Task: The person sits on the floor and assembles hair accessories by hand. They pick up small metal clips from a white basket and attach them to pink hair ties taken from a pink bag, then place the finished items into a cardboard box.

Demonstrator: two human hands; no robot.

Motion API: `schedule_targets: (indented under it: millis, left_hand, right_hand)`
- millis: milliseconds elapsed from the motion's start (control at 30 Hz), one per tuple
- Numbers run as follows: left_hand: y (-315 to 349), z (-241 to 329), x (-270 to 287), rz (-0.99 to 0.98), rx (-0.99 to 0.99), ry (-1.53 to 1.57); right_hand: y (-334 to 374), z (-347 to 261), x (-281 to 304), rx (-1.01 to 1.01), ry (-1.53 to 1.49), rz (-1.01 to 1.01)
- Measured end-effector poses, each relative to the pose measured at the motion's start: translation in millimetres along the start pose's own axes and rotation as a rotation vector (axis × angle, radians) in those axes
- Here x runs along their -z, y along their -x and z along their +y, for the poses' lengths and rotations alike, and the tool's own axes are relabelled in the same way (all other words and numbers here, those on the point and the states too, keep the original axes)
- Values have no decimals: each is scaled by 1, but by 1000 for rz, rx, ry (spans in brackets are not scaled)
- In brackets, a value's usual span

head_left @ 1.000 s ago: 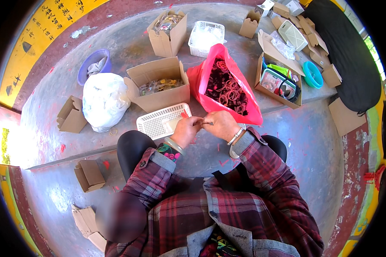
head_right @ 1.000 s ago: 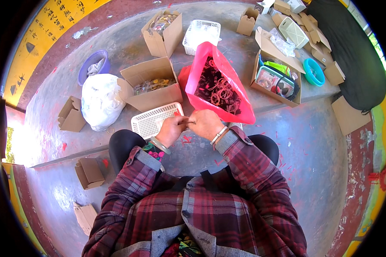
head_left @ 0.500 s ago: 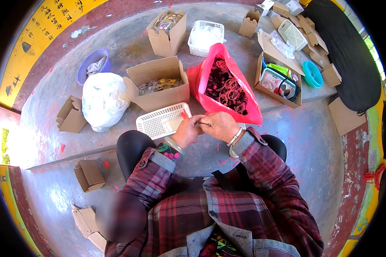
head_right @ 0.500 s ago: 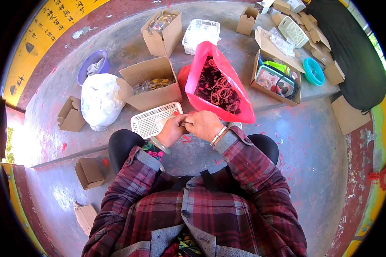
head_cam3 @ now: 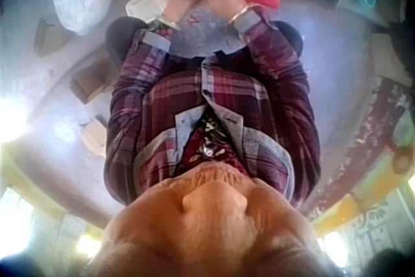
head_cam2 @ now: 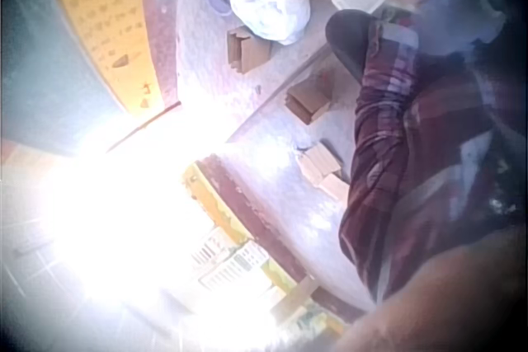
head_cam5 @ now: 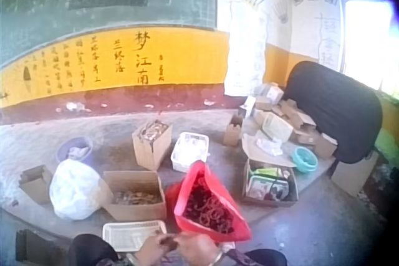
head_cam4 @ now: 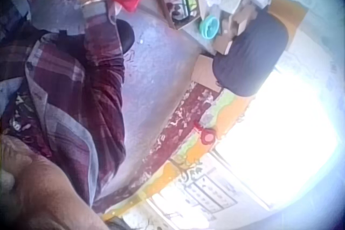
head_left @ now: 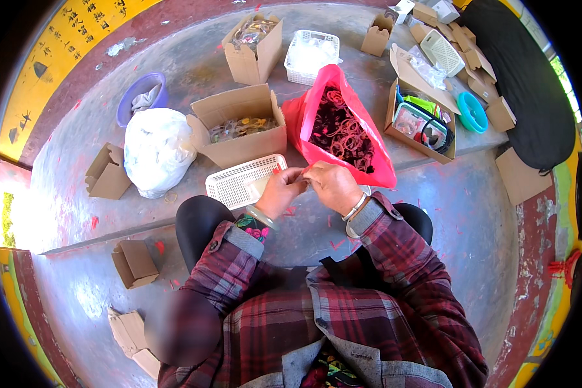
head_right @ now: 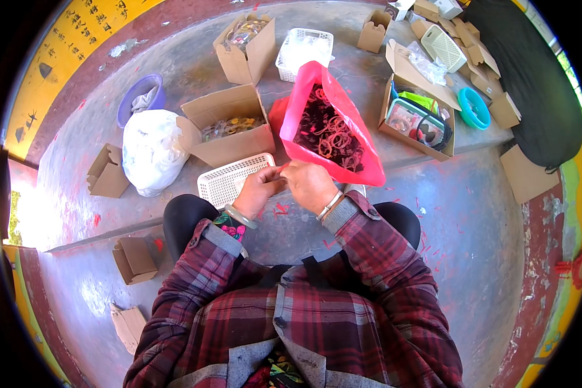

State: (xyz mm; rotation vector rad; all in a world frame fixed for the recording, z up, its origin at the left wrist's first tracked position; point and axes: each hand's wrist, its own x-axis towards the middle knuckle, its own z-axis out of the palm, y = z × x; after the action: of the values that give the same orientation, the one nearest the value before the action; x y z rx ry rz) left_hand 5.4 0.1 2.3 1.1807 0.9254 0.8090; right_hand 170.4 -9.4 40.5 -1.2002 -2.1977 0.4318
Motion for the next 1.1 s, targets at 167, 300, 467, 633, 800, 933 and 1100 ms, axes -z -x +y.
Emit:
schedule_targets:
  millis: [167,300,467,633,800,933,1100]
  left_hand:
    - [6,10,-5,29,-26,228]
    - [6,9,-2,69,-20,188]
    - [0,-4,1,195,-53,4]
    - [-5,-24,9,262,-90,-138]
    - [0,-4,7,244,-11,-277]
    - [1,-2,15,259,6,-119]
    - [1,-4,12,215,-18,-50]
  right_hand:
    - [5,1,-9,-14,25,-10]
    - [2,-17,-11,-90,4,-38]
    - [5,-21,-20,88,90,1]
    - [9,-25,-24,49,198,-89]
    - [2,-20,-7,10,-15,-16]
    - [-25,30,16,-155,-80,268]
    - [-21,157,19,-561,244,-100]
